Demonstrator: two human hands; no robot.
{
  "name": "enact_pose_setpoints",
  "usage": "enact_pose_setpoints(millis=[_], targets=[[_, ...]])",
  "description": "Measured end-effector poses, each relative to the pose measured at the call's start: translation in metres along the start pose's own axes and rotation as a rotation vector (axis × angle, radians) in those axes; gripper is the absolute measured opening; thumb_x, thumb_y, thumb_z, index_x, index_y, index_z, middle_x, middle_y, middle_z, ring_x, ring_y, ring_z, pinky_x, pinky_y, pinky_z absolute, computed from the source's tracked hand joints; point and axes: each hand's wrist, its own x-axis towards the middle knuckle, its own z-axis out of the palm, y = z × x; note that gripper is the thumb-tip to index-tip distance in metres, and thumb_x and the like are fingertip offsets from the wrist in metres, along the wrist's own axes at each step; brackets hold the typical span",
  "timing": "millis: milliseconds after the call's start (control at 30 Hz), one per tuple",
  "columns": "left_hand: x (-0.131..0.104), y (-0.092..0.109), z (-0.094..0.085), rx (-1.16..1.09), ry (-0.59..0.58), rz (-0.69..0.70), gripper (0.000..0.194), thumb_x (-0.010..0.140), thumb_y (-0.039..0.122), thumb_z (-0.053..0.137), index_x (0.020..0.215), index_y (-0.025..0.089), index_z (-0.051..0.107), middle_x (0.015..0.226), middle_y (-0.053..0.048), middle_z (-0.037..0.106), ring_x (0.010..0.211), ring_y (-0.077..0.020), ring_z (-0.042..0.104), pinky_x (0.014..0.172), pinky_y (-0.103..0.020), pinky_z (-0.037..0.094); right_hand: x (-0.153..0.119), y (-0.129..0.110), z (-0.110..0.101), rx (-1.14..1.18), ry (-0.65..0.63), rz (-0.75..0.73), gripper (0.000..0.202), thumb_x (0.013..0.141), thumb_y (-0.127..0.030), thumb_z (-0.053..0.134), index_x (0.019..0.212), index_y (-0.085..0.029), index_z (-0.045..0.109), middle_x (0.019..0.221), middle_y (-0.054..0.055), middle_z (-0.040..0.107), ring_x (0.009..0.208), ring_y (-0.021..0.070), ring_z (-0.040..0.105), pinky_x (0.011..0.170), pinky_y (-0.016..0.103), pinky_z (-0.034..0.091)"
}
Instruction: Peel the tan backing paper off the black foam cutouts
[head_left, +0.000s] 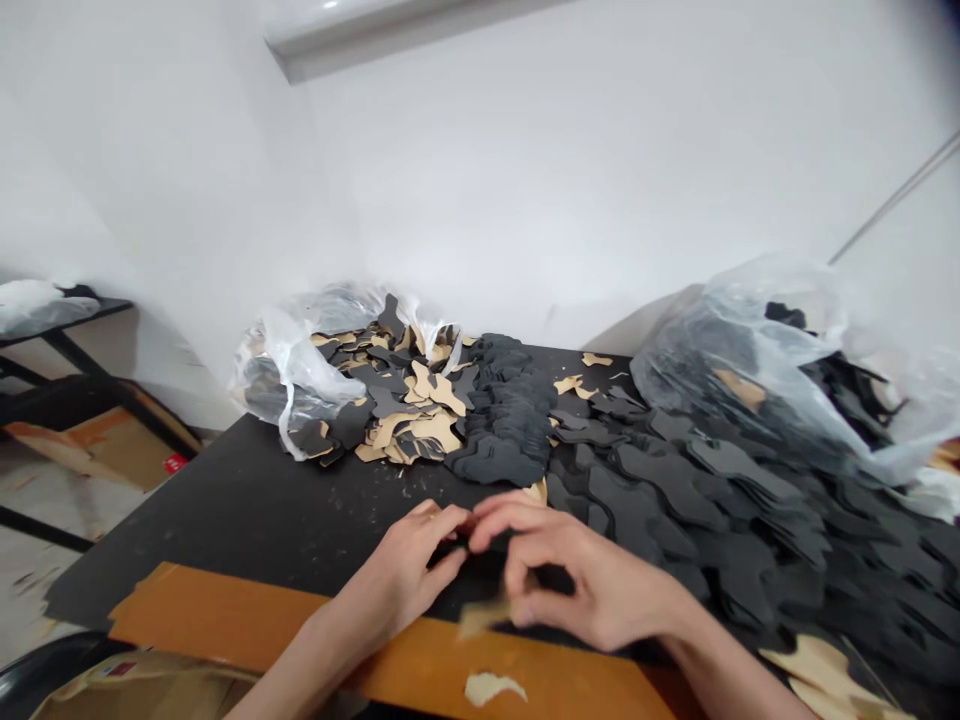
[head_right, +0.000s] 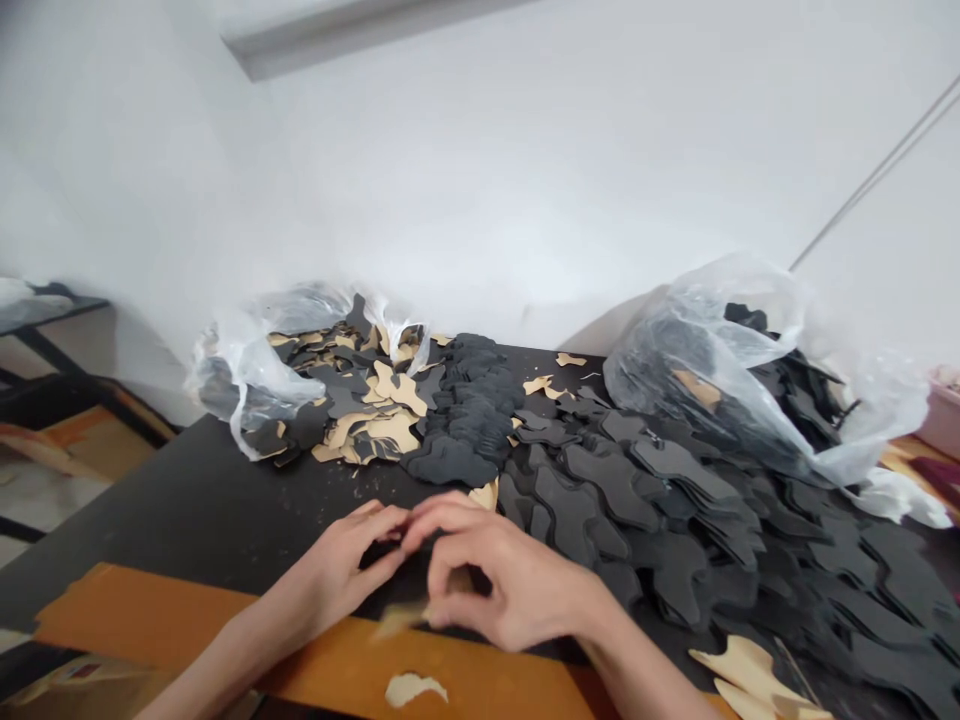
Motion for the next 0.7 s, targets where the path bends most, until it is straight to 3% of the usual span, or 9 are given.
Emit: enact_pose_setpoints(millis=[67,167,233,333,500,700], targets=[[0.000,0.000,-0.001,-0.040,-0.011,-0.017,0.028,0.085,0.007,0.058,0.106,0.023,0.064,0.093,-0.002,0.068,0.088,-0.0170,0.064,0.079,-0.025,0.054,-0.005,-0.003,-0.015,0.181,-0.142,-0.024,0.016,0.079,-0.029,0.079,0.078,-0.019,0.065,0.113,0.005,0.068,0.113,0.0204,0.061,0.101,0.038,0.045],[-0.002,-0.001,-0.002,-0.065,-0.042,-0.032,0.034,0.083,0.005,0.060,0.112,0.023,0.063,0.099,-0.002,0.069,0.089,-0.0161,0.065,0.084,-0.026,0.054,-0.009,0.005,-0.022,0.101,-0.044,0.110,0.025,0.075,-0.035,0.082,0.089,-0.020,0.069,0.112,0.005,0.067,0.102,0.0184,0.063,0.091,0.032,0.049],[-0.003,-0.001,-0.004,-0.037,-0.064,-0.028,0.035,0.083,0.005,0.060,0.113,0.023,0.063,0.102,-0.003,0.069,0.091,-0.0169,0.064,0.085,-0.028,0.054,-0.009,0.014,-0.018,-0.059,0.037,0.191,0.025,0.077,-0.029,0.081,0.098,-0.020,0.069,0.114,0.005,0.065,0.099,0.0171,0.063,0.088,0.029,0.049],[-0.004,-0.001,-0.007,-0.009,-0.068,0.019,0.033,0.083,0.005,0.060,0.111,0.023,0.064,0.106,-0.004,0.071,0.098,-0.0194,0.063,0.086,-0.031,0.052,-0.006,0.027,-0.006,-0.209,0.007,0.194,0.022,0.083,-0.017,0.073,0.105,-0.022,0.070,0.114,0.004,0.062,0.099,0.0158,0.062,0.088,0.028,0.048],[-0.005,-0.004,-0.007,-0.011,-0.093,0.110,0.017,0.086,0.007,0.060,0.094,0.021,0.067,0.117,-0.005,0.072,0.105,-0.0207,0.060,0.092,-0.034,0.051,-0.003,0.036,0.003,-0.274,-0.030,0.124,0.017,0.089,-0.012,0.063,0.098,-0.022,0.074,0.107,0.003,0.062,0.095,0.0150,0.061,0.086,0.026,0.046],[-0.006,-0.008,-0.004,-0.002,-0.107,0.113,0.016,0.087,0.009,0.060,0.093,0.020,0.070,0.120,-0.006,0.071,0.106,-0.0226,0.059,0.092,-0.037,0.051,-0.004,0.039,0.003,-0.307,-0.038,0.097,0.018,0.088,-0.009,0.060,0.093,-0.021,0.073,0.104,0.004,0.062,0.092,0.0154,0.061,0.086,0.028,0.046]])
